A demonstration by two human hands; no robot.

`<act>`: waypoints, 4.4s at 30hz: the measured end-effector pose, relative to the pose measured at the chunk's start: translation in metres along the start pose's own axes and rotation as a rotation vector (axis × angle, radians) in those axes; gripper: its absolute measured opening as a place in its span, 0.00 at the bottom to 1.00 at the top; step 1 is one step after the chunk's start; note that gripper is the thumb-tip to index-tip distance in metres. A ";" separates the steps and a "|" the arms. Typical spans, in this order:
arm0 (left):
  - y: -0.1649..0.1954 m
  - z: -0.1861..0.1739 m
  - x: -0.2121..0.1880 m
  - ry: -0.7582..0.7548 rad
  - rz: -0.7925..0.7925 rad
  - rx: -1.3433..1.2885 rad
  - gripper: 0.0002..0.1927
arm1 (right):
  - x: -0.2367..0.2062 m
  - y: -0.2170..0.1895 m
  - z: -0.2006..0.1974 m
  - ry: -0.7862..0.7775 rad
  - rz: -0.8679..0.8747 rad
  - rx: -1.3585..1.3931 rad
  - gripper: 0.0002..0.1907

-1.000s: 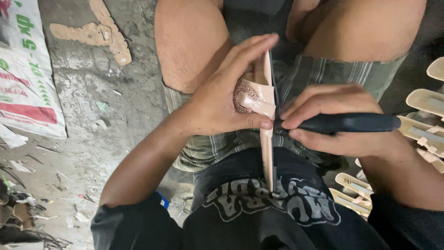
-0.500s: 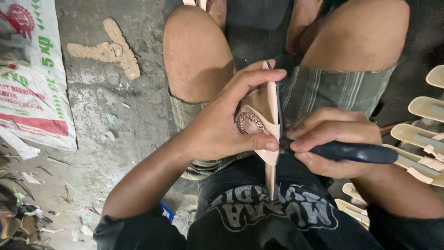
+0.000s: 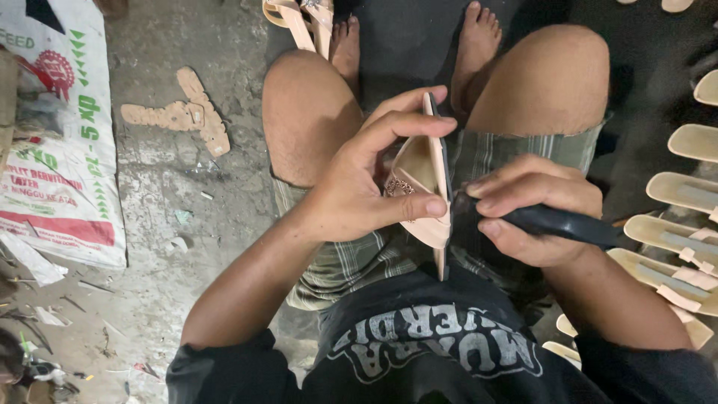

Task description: The person assembles beige slippers by attaching black rubber soles. They use a handheld tool to press the sole onto the slipper base and a grinding machine to smooth the edges. The process is repeated for multiple slippers.

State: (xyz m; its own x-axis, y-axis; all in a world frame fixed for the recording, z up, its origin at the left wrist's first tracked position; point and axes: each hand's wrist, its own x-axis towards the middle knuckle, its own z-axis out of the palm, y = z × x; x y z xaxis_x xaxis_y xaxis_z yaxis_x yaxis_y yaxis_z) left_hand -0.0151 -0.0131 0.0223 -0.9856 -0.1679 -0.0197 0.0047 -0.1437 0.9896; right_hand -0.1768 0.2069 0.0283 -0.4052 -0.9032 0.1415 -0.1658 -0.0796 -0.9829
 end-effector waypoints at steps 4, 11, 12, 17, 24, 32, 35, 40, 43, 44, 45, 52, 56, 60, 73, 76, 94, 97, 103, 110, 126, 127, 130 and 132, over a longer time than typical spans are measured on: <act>-0.001 0.011 -0.003 -0.019 -0.020 -0.065 0.28 | 0.008 -0.009 -0.008 -0.128 -0.049 0.038 0.06; 0.012 0.012 0.003 -0.049 -0.059 -0.079 0.25 | 0.028 -0.029 -0.027 -0.280 -0.148 -0.083 0.05; 0.013 0.013 0.004 -0.044 -0.064 -0.095 0.24 | 0.028 -0.029 -0.026 -0.239 -0.129 -0.074 0.06; 0.016 0.020 0.003 -0.018 -0.034 -0.164 0.20 | 0.022 -0.022 -0.021 -0.132 -0.206 -0.008 0.06; 0.021 0.027 0.005 -0.009 -0.078 -0.162 0.13 | 0.025 -0.026 -0.028 -0.106 -0.237 -0.009 0.05; 0.020 0.029 0.007 -0.010 -0.145 -0.247 0.12 | 0.033 -0.032 -0.037 -0.211 -0.114 -0.019 0.08; 0.026 0.031 0.008 0.005 -0.100 -0.231 0.10 | 0.043 -0.042 -0.032 -0.216 -0.081 0.042 0.06; 0.055 0.025 0.017 0.019 0.011 -0.115 0.20 | 0.068 -0.083 -0.048 -0.359 -0.206 -0.108 0.08; 0.073 0.014 0.023 -0.008 0.045 -0.171 0.37 | 0.065 -0.091 -0.045 -0.257 -0.328 -0.155 0.05; 0.075 0.011 0.026 -0.041 0.067 -0.129 0.38 | 0.060 -0.090 -0.041 -0.200 -0.358 -0.181 0.04; 0.076 0.009 0.028 -0.053 0.073 -0.083 0.38 | 0.056 -0.084 -0.038 -0.205 -0.321 -0.092 0.05; 0.036 0.013 0.003 -0.093 -0.038 0.166 0.37 | 0.014 -0.032 -0.018 -0.221 -0.086 0.111 0.06; -0.001 0.018 -0.016 -0.135 -0.003 0.168 0.32 | -0.010 -0.009 -0.008 -0.273 -0.031 0.097 0.07; -0.030 0.027 -0.032 -0.161 -0.039 0.124 0.32 | -0.032 0.008 0.004 -0.229 0.043 0.096 0.07; -0.057 0.048 -0.064 -0.203 0.025 0.176 0.28 | -0.062 0.020 0.015 -0.300 0.105 0.183 0.06; -0.055 0.047 -0.067 -0.253 -0.026 0.166 0.26 | -0.065 0.021 0.017 -0.282 0.124 0.169 0.07; -0.043 0.063 -0.087 -0.242 -0.229 0.247 0.59 | -0.073 0.005 0.018 -0.391 0.349 0.261 0.07; -0.044 0.062 -0.089 -0.243 -0.216 0.198 0.58 | -0.075 0.011 0.020 -0.367 0.422 0.257 0.07; -0.049 0.052 -0.092 -0.312 -0.194 0.101 0.43 | -0.088 0.024 0.019 -0.370 0.491 0.355 0.07; -0.045 0.064 -0.085 -0.336 -0.183 0.193 0.43 | -0.090 0.026 0.018 -0.426 0.528 0.354 0.08; -0.030 0.054 -0.033 0.229 -0.311 -0.441 0.67 | -0.080 -0.005 0.020 0.026 -0.081 -0.571 0.21; -0.031 0.050 -0.034 0.192 -0.361 -0.464 0.69 | -0.080 -0.005 0.023 0.010 -0.095 -0.529 0.25; -0.031 0.037 -0.042 0.057 -0.465 -0.420 0.70 | -0.076 -0.005 0.023 -0.133 -0.014 -0.292 0.31; -0.029 0.031 -0.049 -0.081 -0.464 -0.222 0.66 | -0.074 -0.006 0.019 -0.204 0.106 -0.087 0.25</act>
State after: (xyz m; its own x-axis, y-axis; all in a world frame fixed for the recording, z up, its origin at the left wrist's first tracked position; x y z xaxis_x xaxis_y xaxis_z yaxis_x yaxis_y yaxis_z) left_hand 0.0274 0.0295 -0.0015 -0.9024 0.0370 -0.4294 -0.4086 -0.3905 0.8250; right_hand -0.1281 0.2665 0.0217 -0.2359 -0.9718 0.0025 -0.2126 0.0491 -0.9759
